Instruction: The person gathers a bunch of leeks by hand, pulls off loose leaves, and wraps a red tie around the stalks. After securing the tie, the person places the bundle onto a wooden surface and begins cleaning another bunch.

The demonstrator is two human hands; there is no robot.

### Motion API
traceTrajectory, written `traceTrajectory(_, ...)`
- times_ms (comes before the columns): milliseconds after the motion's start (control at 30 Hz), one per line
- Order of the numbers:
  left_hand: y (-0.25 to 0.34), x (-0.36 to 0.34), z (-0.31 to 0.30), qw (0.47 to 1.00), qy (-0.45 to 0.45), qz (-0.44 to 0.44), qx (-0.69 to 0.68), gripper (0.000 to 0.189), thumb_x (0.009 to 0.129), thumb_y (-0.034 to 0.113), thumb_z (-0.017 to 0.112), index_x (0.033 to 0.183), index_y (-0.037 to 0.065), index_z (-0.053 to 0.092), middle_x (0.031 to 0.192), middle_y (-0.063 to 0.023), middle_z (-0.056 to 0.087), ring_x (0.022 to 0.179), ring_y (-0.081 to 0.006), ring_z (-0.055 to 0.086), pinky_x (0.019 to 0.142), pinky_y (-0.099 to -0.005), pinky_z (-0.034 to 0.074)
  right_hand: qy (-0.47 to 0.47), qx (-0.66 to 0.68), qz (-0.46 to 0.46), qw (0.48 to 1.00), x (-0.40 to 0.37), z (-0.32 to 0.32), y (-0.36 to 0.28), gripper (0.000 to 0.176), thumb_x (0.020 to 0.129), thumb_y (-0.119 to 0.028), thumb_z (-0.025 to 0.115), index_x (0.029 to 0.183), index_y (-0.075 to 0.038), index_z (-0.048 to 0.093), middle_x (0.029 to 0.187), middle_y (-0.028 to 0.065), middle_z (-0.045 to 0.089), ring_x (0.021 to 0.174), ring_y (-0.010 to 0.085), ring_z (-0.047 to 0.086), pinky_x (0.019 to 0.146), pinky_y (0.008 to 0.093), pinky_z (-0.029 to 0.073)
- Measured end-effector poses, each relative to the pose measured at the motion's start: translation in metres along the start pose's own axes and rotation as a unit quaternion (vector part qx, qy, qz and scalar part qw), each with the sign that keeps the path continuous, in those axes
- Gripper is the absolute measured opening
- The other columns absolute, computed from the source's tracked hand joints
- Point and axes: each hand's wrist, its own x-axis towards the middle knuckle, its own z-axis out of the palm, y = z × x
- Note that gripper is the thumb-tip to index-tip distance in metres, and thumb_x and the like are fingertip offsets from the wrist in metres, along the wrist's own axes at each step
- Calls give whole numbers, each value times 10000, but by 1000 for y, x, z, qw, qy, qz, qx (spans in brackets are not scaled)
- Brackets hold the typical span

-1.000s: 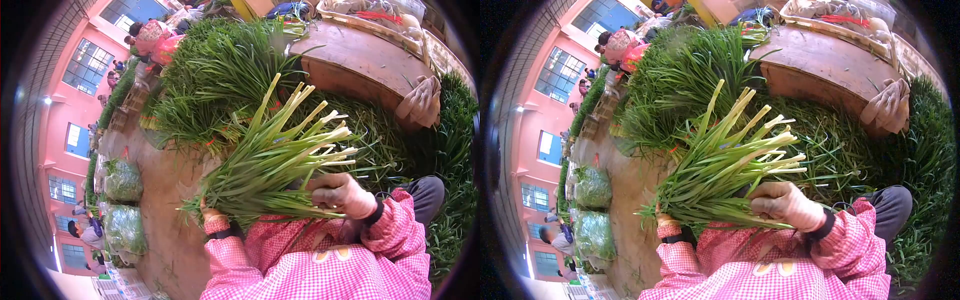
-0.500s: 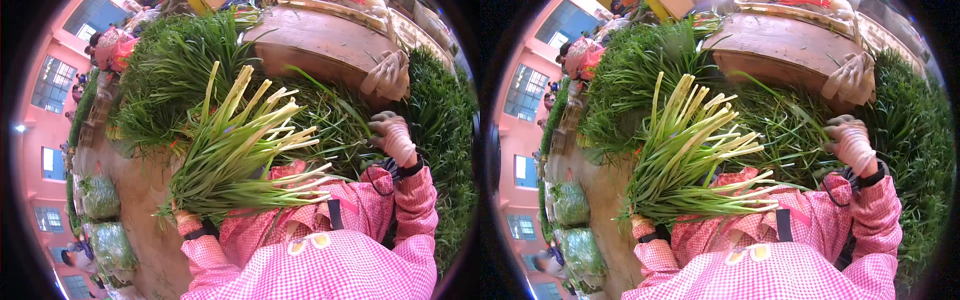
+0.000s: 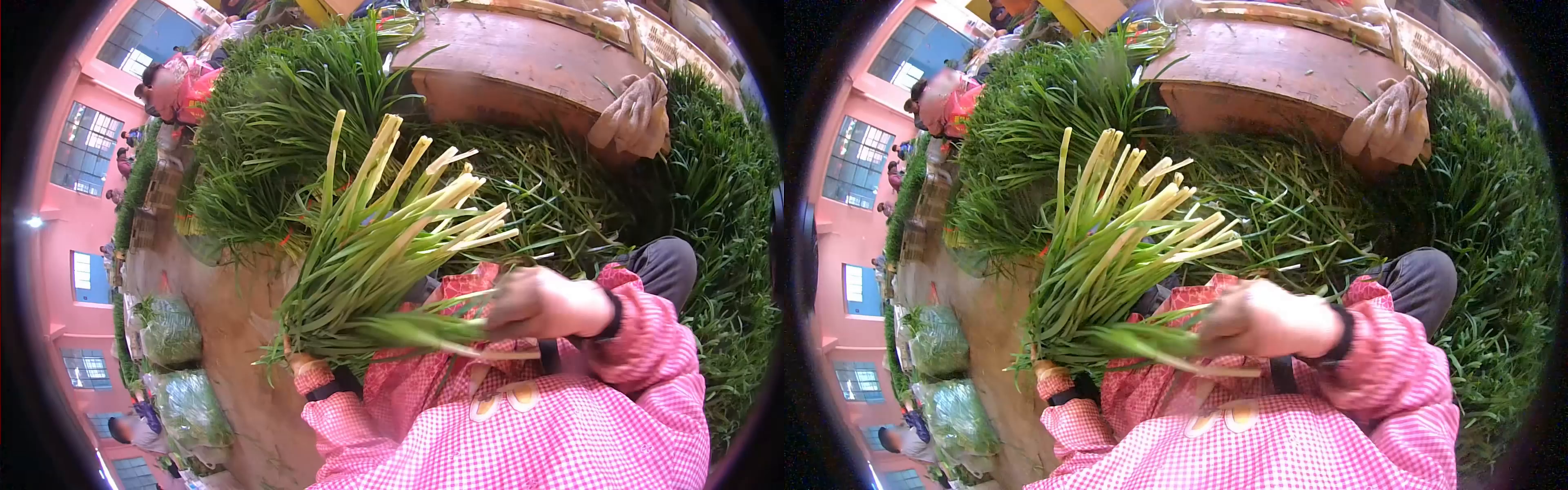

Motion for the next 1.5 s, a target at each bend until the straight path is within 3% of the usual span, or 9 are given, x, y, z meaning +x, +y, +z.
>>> traceTrajectory(200, -7, 42, -57, 995, -78, 33, 58, 518, 917, 415, 358, 1296, 83, 480, 1316, -123, 489, 1186, -339, 457, 1009, -492, 359, 315, 151, 209, 914, -91, -103, -11, 81, 762, -66, 635, 785, 11, 643, 762, 100, 611, 711, 152, 594, 624, 260, 474)
traceTrajectory(300, -2, 25, -30, 996, -62, 52, 41, 509, 907, 407, 367, 1272, 79, 502, 1288, -125, 512, 1156, -336, 483, 988, -490, 383, 145, -169, 439, 870, -108, -118, 10, 117, 778, -136, 629, 835, -40, 666, 806, 111, 631, 768, 223, 611, 689, 300, 477)
traceTrajectory(333, -1, 26, -27, 993, -71, 71, 59, 505, 900, 403, 373, 1259, 77, 513, 1273, -128, 524, 1140, -334, 497, 978, -488, 395, -76, -552, 433, 708, -100, -110, 12, 244, 747, -164, 671, 969, -63, 663, 927, 123, 646, 844, 278, 617, 733, 358, 490)
traceTrajectory(467, 3, 35, -36, 978, -91, 144, 120, 486, 895, 384, 377, 1257, 85, 508, 1270, -120, 522, 1133, -310, 502, 956, -482, 419, 219, -101, 196, 951, -35, -77, 4, 367, 738, -127, 706, 1093, -71, 630, 1071, 146, 611, 968, 301, 592, 861, 372, 468)
traceTrajectory(667, 26, 5, 9, 984, -107, 138, 23, 525, 902, 408, 386, 1343, 125, 424, 1345, -83, 467, 1202, -274, 457, 952, -477, 415, -80, -119, 73, 987, -1, 17, -1, 200, 734, -161, 605, 924, -98, 608, 665, 107, 582, 587, 269, 598, 522, 362, 476)
traceTrajectory(1100, 35, 54, -47, 966, -182, 182, -41, 534, 849, 459, 461, 1251, 113, 521, 1276, -138, 509, 1134, -341, 488, 968, -523, 396, 8, -381, 156, 912, 64, -4, 9, 278, 799, -354, 611, 756, -81, 583, 693, 109, 588, 680, 313, 587, 623, 408, 465)
traceTrajectory(1333, 38, -7, 9, 950, -259, 157, -72, 393, 858, 387, 492, 1164, 156, 582, 1196, -66, 561, 1081, -253, 523, 946, -483, 419, 230, -17, 115, 966, 69, 50, 18, 175, 814, -222, 635, 840, -50, 625, 726, 123, 583, 700, 289, 590, 648, 356, 466)
traceTrajectory(1433, 47, 33, -41, 961, -190, 195, -56, 374, 887, 317, 475, 1192, 111, 544, 1190, -98, 559, 1081, -251, 533, 933, -449, 442, 285, 408, 326, 804, 64, 27, -6, 105, 815, -89, 626, 905, -36, 633, 721, 38, 545, 658, 99, 539, 594, 248, 432)
traceTrajectory(1500, 32, 70, -80, 957, -136, 242, -82, 375, 897, 303, 471, 1205, 96, 526, 1187, -104, 560, 1080, -245, 537, 930, -432, 449, 266, 228, 186, 918, 38, 11, -2, 151, 824, 29, 528, 929, -42, 609, 717, -22, 467, 536, 61, 437, 461, 202, 363)
